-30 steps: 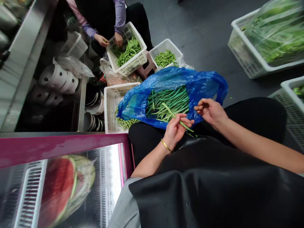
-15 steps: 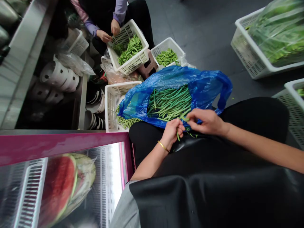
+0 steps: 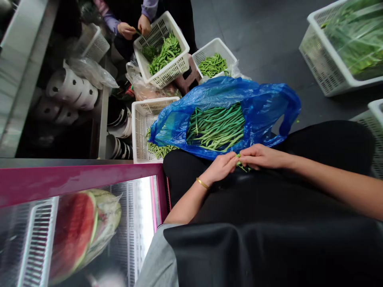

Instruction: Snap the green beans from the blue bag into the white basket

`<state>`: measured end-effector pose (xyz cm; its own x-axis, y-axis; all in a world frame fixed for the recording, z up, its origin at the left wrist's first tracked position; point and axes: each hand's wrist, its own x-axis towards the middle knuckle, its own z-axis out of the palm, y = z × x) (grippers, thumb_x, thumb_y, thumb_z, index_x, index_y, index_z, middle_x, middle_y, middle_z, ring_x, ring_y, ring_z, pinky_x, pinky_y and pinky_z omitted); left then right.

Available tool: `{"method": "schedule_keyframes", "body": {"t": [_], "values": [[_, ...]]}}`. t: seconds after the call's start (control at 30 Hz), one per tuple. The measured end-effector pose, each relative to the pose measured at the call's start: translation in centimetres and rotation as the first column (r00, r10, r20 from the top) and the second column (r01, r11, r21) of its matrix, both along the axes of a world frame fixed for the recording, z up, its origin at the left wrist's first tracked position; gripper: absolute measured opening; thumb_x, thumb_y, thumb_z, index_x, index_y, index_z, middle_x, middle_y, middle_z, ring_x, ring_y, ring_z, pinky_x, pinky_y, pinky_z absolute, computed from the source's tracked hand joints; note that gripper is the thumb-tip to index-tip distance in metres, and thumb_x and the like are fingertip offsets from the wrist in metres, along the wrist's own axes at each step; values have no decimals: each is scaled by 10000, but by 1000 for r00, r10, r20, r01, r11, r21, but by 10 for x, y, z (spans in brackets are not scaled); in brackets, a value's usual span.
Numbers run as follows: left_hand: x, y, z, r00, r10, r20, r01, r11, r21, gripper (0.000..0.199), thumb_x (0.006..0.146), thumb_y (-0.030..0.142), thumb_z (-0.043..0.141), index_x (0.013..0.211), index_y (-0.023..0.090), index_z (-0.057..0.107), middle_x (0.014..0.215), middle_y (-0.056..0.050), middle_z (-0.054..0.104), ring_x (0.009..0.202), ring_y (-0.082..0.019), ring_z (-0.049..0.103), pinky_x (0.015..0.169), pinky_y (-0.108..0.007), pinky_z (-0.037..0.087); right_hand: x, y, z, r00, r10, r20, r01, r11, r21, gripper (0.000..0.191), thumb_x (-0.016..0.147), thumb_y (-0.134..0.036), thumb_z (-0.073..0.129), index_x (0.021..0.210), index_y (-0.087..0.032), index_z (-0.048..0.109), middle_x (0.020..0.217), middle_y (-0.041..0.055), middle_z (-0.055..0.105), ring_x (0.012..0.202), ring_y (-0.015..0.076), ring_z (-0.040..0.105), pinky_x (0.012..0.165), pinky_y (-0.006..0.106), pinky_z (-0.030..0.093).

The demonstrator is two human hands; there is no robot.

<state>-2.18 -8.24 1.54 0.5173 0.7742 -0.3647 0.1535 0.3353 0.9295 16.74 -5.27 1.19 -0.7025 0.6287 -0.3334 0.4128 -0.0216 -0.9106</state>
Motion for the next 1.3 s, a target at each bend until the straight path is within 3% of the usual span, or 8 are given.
{"method": "schedule_keyframes", "body": {"t": [0.13,0.33,0.5,0.67,0.87,1.07,1.2,1.3], "values": [[19,-2,-11,875,437,210,-285,814,-507,336,858,500,515,749,196,420,540,70,383,390,-41,217,417,-200,192,-18,3,-4,902,-166,398,-94,824,558,442,955,-369,284,765,-149,618,780,130,647,761,215,604,652,306,402],[3,8,-20,653,739,164,-450,553,-701,365,789,467,644,724,173,438,489,91,305,388,-32,245,409,-175,207,-24,17,-6,678,217,702,-518,820,246,138,765,-259,640,815,-146,702,753,125,701,664,241,639,541,282,371],[-12,13,-25,651,736,186,-471,584,-661,352,687,361,759,670,162,469,445,115,179,381,-32,244,407,-170,211,-74,94,7,739,109,665,-468,793,390,484,875,-387,503,1289,-138,534,1086,183,672,939,298,635,691,320,417],[-15,19,-36,672,717,186,-431,582,-689,269,751,352,692,788,111,581,476,86,325,372,-16,234,378,-165,151,-145,154,-3,805,-126,579,-339,703,625,421,922,-321,432,1248,-76,534,1044,230,666,873,287,643,693,320,411],[-15,30,-43,597,778,194,-454,528,-718,351,837,463,587,788,116,585,521,42,441,365,-12,242,365,-163,162,-82,60,-17,938,-42,344,-247,614,750,324,935,-284,391,1021,-124,660,881,147,698,771,216,647,676,299,454],[6,23,-40,671,690,273,-433,663,-611,310,749,390,708,822,108,604,596,27,513,379,6,256,371,-158,172,-10,-16,-17,993,-117,-15,81,586,806,329,957,-225,393,1187,-150,616,1153,135,677,1082,212,623,892,328,494],[16,14,-33,698,686,207,-541,694,-475,346,720,431,718,726,120,566,631,19,533,400,-1,315,378,-165,200,-3,-13,-12,884,-259,389,-123,675,728,345,942,-277,403,1023,-99,688,885,177,726,792,277,692,651,359,505],[17,9,-29,741,656,144,-605,745,-281,385,751,498,666,701,127,575,549,30,497,404,-23,355,389,-174,228,-5,-15,-16,702,-2,712,-441,784,437,258,847,-138,466,806,-99,717,713,175,708,672,294,684,527,330,434]]}}
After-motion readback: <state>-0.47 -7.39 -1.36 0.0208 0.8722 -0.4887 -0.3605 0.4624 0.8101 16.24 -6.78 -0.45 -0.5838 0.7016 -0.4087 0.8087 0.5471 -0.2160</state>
